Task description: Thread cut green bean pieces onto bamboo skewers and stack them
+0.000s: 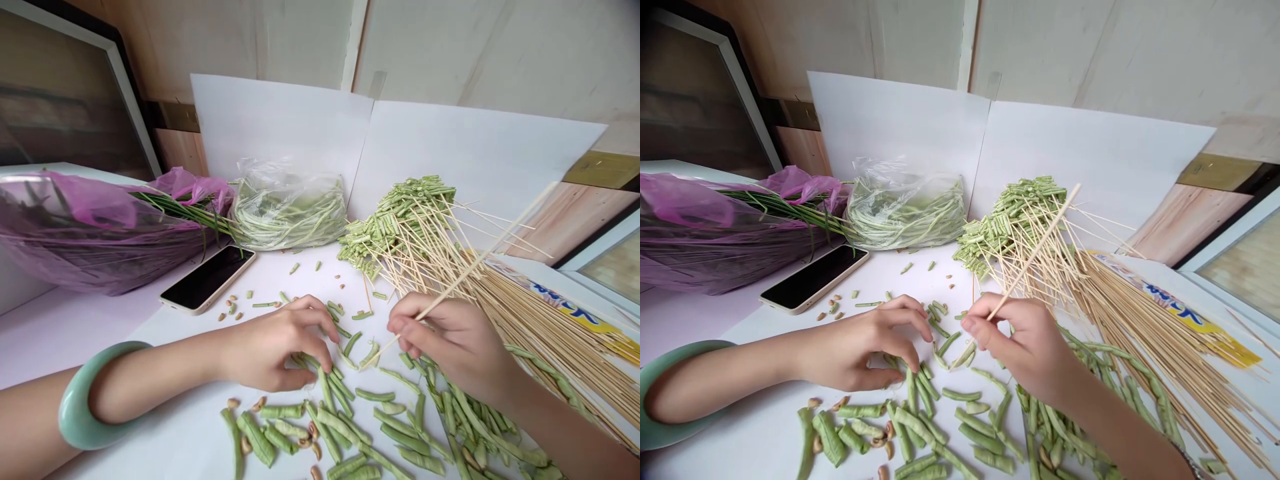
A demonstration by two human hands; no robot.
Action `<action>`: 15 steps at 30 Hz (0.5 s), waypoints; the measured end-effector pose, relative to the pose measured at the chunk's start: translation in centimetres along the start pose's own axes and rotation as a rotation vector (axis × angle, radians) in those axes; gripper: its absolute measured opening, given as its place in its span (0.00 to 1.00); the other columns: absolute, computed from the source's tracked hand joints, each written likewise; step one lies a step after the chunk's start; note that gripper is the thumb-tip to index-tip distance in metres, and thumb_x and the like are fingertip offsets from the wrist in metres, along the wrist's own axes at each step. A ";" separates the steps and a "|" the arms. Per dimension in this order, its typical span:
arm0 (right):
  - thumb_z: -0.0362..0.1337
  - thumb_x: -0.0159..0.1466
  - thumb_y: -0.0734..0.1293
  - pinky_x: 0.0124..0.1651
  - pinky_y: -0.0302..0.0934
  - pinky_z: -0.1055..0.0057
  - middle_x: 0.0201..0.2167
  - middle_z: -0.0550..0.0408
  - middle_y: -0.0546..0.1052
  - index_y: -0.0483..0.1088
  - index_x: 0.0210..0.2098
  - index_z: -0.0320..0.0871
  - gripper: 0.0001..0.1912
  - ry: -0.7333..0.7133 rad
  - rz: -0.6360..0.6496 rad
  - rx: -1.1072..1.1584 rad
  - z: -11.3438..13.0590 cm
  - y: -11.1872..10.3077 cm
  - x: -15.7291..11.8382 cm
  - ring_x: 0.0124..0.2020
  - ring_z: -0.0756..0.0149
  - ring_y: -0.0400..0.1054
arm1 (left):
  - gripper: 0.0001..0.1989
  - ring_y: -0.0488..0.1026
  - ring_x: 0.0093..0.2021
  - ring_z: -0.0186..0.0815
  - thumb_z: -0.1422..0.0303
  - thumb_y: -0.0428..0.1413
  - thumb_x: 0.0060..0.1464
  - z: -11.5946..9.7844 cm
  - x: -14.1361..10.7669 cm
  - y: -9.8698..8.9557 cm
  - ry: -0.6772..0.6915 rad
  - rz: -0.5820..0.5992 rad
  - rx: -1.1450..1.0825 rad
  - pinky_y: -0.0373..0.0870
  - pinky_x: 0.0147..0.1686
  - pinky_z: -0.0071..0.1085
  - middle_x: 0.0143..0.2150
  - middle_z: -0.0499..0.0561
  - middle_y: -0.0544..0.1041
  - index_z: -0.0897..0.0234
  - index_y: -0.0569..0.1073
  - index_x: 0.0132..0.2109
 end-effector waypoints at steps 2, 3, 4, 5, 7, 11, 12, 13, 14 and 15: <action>0.40 0.64 0.63 0.23 0.58 0.76 0.19 0.59 0.70 0.70 0.24 0.43 0.13 0.068 0.141 -0.055 -0.3 1.0 0.1 0.20 0.72 0.64 | 0.09 0.63 0.56 0.44 0.76 0.58 0.51 -0.2 0.0 0.0 0.003 -0.006 0.036 0.63 0.56 0.39 0.50 0.56 0.72 0.61 0.77 0.39; 0.40 0.63 0.63 0.24 0.58 0.76 0.20 0.58 0.71 0.71 0.25 0.42 0.12 0.099 0.215 -0.073 -0.5 1.5 0.1 0.21 0.72 0.65 | 0.08 0.63 0.56 0.44 0.76 0.57 0.51 -0.3 0.0 0.0 0.006 -0.007 0.049 0.63 0.56 0.39 0.50 0.56 0.72 0.62 0.77 0.39; 0.40 0.62 0.64 0.25 0.58 0.76 0.21 0.58 0.72 0.72 0.26 0.42 0.11 0.130 0.282 -0.088 -0.6 1.9 0.1 0.23 0.71 0.66 | 0.07 0.63 0.55 0.44 0.76 0.57 0.51 -0.4 0.0 0.0 0.009 -0.006 0.055 0.63 0.56 0.39 0.50 0.56 0.72 0.62 0.76 0.37; 0.39 0.62 0.64 0.27 0.59 0.75 0.22 0.57 0.74 0.73 0.27 0.42 0.11 0.164 0.338 -0.096 -0.7 2.3 0.1 0.24 0.70 0.67 | 0.06 0.63 0.55 0.43 0.76 0.57 0.51 -0.4 0.0 0.0 0.011 -0.006 0.052 0.63 0.56 0.39 0.50 0.56 0.72 0.63 0.76 0.36; 0.39 0.61 0.65 0.30 0.60 0.74 0.25 0.56 0.76 0.75 0.29 0.42 0.09 0.229 0.411 -0.098 -1.1 2.8 0.1 0.27 0.69 0.67 | 0.05 0.64 0.54 0.42 0.77 0.58 0.51 -0.5 0.0 -0.1 0.005 -0.012 0.024 0.63 0.56 0.38 0.49 0.56 0.73 0.63 0.75 0.35; 0.37 0.59 0.65 0.31 0.60 0.73 0.25 0.56 0.75 0.75 0.29 0.42 0.07 0.302 0.471 -0.057 -1.8 3.4 0.0 0.27 0.68 0.66 | 0.05 0.67 0.51 0.40 0.76 0.60 0.50 -0.5 0.2 -0.1 -0.015 -0.034 -0.084 0.64 0.55 0.37 0.46 0.56 0.74 0.64 0.74 0.35; 0.36 0.59 0.65 0.31 0.60 0.73 0.25 0.56 0.75 0.75 0.30 0.42 0.07 0.309 0.476 -0.050 -2.0 3.4 0.0 0.27 0.68 0.67 | 0.04 0.68 0.51 0.40 0.75 0.60 0.50 -0.6 0.2 -0.1 -0.018 -0.033 -0.105 0.64 0.54 0.37 0.46 0.56 0.75 0.65 0.74 0.35; 0.36 0.59 0.65 0.31 0.60 0.73 0.25 0.56 0.75 0.75 0.30 0.42 0.07 0.316 0.478 -0.047 -2.1 3.4 -0.1 0.27 0.68 0.67 | 0.04 0.68 0.51 0.40 0.75 0.60 0.50 -0.6 0.3 0.0 -0.019 -0.028 -0.122 0.64 0.54 0.37 0.45 0.57 0.75 0.65 0.74 0.35; 0.36 0.60 0.65 0.31 0.60 0.73 0.26 0.56 0.76 0.75 0.30 0.42 0.07 0.321 0.476 -0.051 -2.3 3.4 -0.1 0.28 0.68 0.67 | 0.03 0.68 0.51 0.41 0.74 0.60 0.50 -0.7 0.3 0.1 -0.015 -0.019 -0.135 0.64 0.55 0.38 0.45 0.58 0.75 0.66 0.74 0.35; 0.35 0.60 0.64 0.31 0.60 0.73 0.27 0.56 0.76 0.75 0.31 0.42 0.08 0.319 0.469 -0.054 -2.3 3.4 -0.2 0.28 0.67 0.68 | 0.03 0.68 0.51 0.41 0.74 0.60 0.50 -0.8 0.3 0.2 -0.010 -0.009 -0.143 0.64 0.55 0.38 0.45 0.58 0.75 0.66 0.75 0.34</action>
Point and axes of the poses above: each hand's wrist, its own x-axis towards the middle knuckle, its own y-axis out of the palm, z = x × y, the point moved 4 cm from there along x, towards the middle knuckle
